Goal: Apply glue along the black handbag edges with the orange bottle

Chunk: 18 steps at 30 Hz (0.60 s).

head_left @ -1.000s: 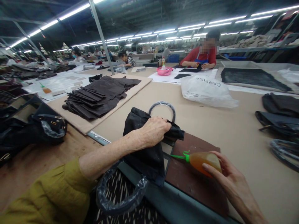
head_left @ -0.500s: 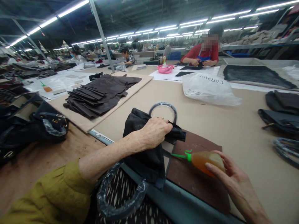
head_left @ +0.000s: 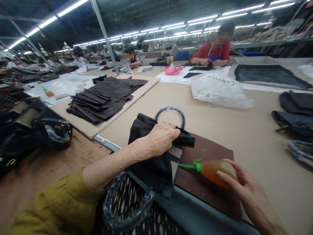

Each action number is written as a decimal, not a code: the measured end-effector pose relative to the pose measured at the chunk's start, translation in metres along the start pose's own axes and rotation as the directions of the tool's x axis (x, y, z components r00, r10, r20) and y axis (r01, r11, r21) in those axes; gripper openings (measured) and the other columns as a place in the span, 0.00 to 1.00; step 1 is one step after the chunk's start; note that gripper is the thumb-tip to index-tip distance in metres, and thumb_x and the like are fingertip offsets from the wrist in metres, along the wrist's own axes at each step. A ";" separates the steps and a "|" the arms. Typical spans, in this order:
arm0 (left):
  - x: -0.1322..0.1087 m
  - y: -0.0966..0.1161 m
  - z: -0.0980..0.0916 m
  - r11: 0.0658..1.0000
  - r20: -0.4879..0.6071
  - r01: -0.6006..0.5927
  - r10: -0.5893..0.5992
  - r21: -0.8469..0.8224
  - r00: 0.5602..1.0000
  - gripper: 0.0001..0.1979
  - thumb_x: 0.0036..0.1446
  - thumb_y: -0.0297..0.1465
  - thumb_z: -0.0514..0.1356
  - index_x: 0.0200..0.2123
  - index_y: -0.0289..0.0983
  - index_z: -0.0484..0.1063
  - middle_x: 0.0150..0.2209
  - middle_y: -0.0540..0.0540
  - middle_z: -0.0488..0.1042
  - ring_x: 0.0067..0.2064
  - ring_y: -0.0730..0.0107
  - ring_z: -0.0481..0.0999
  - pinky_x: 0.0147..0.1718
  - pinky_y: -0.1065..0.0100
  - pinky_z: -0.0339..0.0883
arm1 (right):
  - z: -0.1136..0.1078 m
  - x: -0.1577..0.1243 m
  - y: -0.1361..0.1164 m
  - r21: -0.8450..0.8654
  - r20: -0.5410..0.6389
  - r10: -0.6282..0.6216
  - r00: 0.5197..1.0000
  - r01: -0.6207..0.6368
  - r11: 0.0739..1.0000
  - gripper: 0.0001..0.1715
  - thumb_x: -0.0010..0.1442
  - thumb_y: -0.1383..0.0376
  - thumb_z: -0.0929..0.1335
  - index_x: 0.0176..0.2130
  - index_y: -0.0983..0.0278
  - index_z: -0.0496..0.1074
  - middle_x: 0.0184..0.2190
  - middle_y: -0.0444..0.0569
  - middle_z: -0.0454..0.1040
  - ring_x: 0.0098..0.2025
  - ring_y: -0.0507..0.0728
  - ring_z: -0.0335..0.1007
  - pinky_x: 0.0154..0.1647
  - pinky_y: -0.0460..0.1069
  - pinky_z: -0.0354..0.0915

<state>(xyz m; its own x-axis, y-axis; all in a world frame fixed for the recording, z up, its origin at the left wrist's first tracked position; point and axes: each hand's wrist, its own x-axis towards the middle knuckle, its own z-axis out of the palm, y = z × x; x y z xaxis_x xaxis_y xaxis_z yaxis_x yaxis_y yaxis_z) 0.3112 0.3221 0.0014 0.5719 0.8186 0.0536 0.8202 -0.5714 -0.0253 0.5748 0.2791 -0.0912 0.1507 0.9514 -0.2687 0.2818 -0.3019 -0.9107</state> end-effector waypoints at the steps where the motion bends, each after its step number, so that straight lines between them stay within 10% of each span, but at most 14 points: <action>1: -0.001 0.000 0.000 1.000 0.002 0.003 -0.003 -0.003 1.000 0.09 0.55 0.21 0.51 0.36 0.33 0.70 0.36 0.44 0.73 0.39 0.63 0.71 0.38 0.64 0.66 | 0.000 0.000 0.001 0.009 0.001 0.004 1.000 -0.004 1.000 0.40 0.33 0.46 0.74 0.43 0.62 0.70 0.36 0.52 0.77 0.42 0.68 0.72 0.38 0.52 0.71; 18: -0.007 0.003 0.001 1.000 0.009 -0.007 0.007 -0.016 1.000 0.10 0.57 0.22 0.50 0.36 0.34 0.69 0.36 0.45 0.72 0.39 0.65 0.71 0.38 0.65 0.65 | 0.001 0.001 0.017 0.064 0.040 0.033 0.999 -0.036 0.997 0.38 0.39 0.45 0.73 0.45 0.64 0.69 0.36 0.51 0.76 0.36 0.65 0.73 0.28 0.51 0.72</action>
<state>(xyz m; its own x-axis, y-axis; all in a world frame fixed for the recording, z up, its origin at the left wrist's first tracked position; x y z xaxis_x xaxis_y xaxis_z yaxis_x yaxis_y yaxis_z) 0.3097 0.3150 -0.0002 0.5777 0.8150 0.0444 0.8161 -0.5779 -0.0100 0.5790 0.2748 -0.1066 0.1218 0.9426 -0.3110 0.2152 -0.3310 -0.9188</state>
